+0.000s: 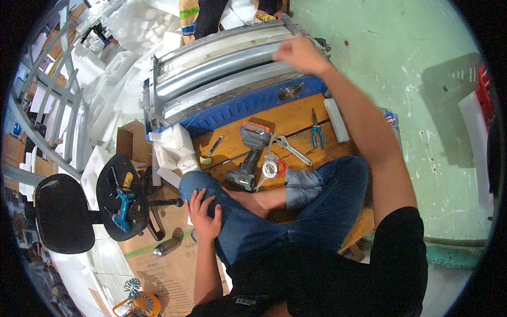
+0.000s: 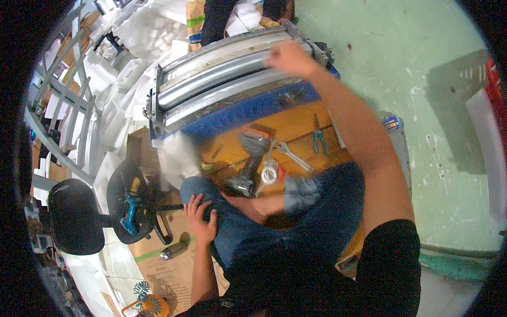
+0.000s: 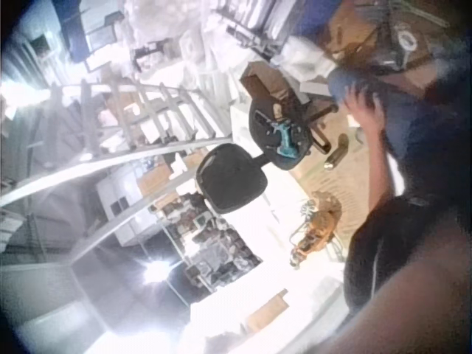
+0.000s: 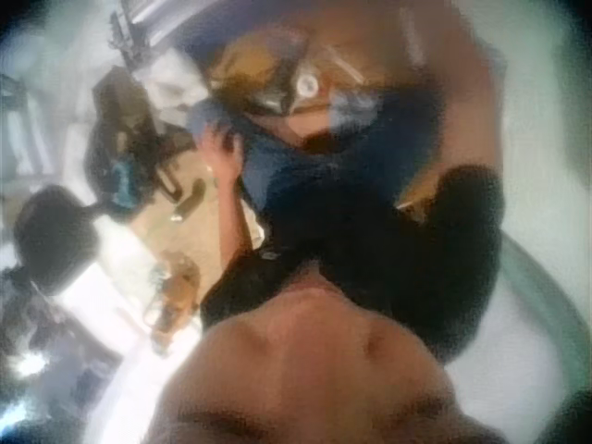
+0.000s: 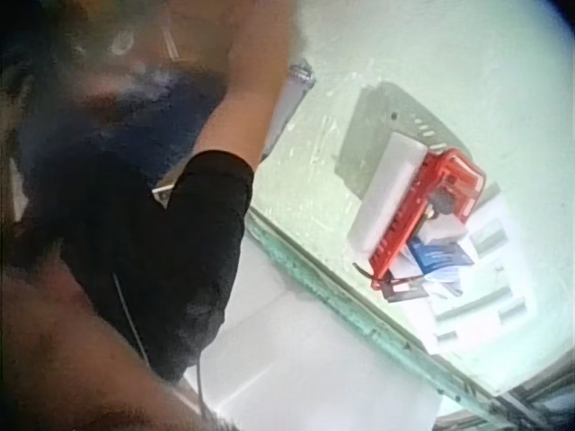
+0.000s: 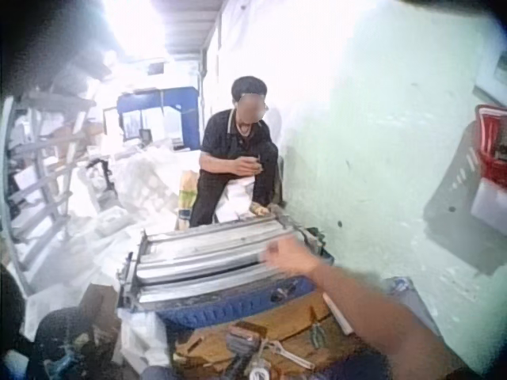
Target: The person uses pliers to adjust components inside a blue and silver appliance while sitting on the floor. Another person assists by working on the same appliance and handing over a small container.
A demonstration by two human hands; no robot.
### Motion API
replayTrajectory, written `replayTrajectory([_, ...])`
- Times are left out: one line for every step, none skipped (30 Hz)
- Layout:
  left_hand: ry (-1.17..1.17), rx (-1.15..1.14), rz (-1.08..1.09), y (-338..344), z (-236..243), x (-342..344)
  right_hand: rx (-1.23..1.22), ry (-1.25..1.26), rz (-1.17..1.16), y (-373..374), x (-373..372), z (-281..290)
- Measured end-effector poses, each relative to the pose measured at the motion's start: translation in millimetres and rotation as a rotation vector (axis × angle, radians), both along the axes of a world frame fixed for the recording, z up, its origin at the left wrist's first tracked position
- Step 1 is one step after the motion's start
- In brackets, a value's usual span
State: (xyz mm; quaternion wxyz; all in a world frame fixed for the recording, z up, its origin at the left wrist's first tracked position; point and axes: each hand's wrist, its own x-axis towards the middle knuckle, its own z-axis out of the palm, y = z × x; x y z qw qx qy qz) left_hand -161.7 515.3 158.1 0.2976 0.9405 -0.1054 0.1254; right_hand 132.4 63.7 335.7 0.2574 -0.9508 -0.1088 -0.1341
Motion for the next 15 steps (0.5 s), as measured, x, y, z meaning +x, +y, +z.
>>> replayTrajectory([0.006, -0.012, -0.024, -8.4, 3.1, 2.7, -0.257, 0.177, -0.048, -12.2, -33.7, -23.3])
replayTrajectory([0.006, -0.013, -0.032, -12.9, 5.1, 3.1, -0.288, 0.276, -0.124, -25.1, -63.1, -64.8])
replayTrajectory([0.014, -0.007, -0.041, -16.3, 5.1, 4.2, -0.44, 0.36, -0.233, -40.5, -87.3, -108.9])
replayTrajectory([0.025, 0.018, -0.044, -16.7, 6.6, 4.4, -0.371, 0.411, -0.289, -54.1, -108.4, -152.8])
replayTrajectory([0.035, 0.041, -0.052, -17.9, 7.6, 5.0, -0.348, 0.508, -0.329, -65.8, -123.2, -191.4])
replayTrajectory([0.04, 0.064, -0.06, -18.6, 8.8, 6.9, -0.33, 0.604, -0.371, -77.4, -137.5, -229.2])
replayTrajectory([0.04, 0.057, -0.066, -19.2, 7.3, 8.2, -0.317, 0.7, -0.417, -89.8, -152.7, -265.4])
replayTrajectory([0.034, 0.052, -0.065, -19.0, 4.1, 9.2, -0.313, 0.809, -0.471, -90.9, -161.2, -287.4])
replayTrajectory([0.022, 0.055, -0.045, -12.6, 4.2, 8.7, -0.316, 0.737, -0.497, -72.8, -165.9, -293.4])
replayTrajectory([0.022, 0.066, -0.036, -9.7, 5.7, 9.5, -0.324, 0.659, -0.533, -61.8, -168.1, -292.1])
replayTrajectory([0.021, 0.062, -0.045, -13.5, 4.8, 11.3, -0.234, 0.666, -0.626, -70.7, -165.3, -297.2])
replayTrajectory([0.028, 0.059, -0.052, -16.4, 3.0, 11.9, -0.142, 0.678, -0.713, -81.0, -162.8, -305.5])
replayTrajectory([0.032, 0.051, -0.034, -17.2, 3.6, 11.3, 0.142, 0.657, -0.804, -79.5, -158.9, -295.6])
replayTrajectory([0.028, 0.053, -0.038, -16.8, 3.7, 10.4, 0.43, 0.627, -0.882, -81.0, -156.2, -284.3])
replayTrajectory([0.021, 0.057, -0.033, -13.4, 4.1, 9.5, 0.674, 0.576, -0.892, -77.7, -151.2, -267.9])
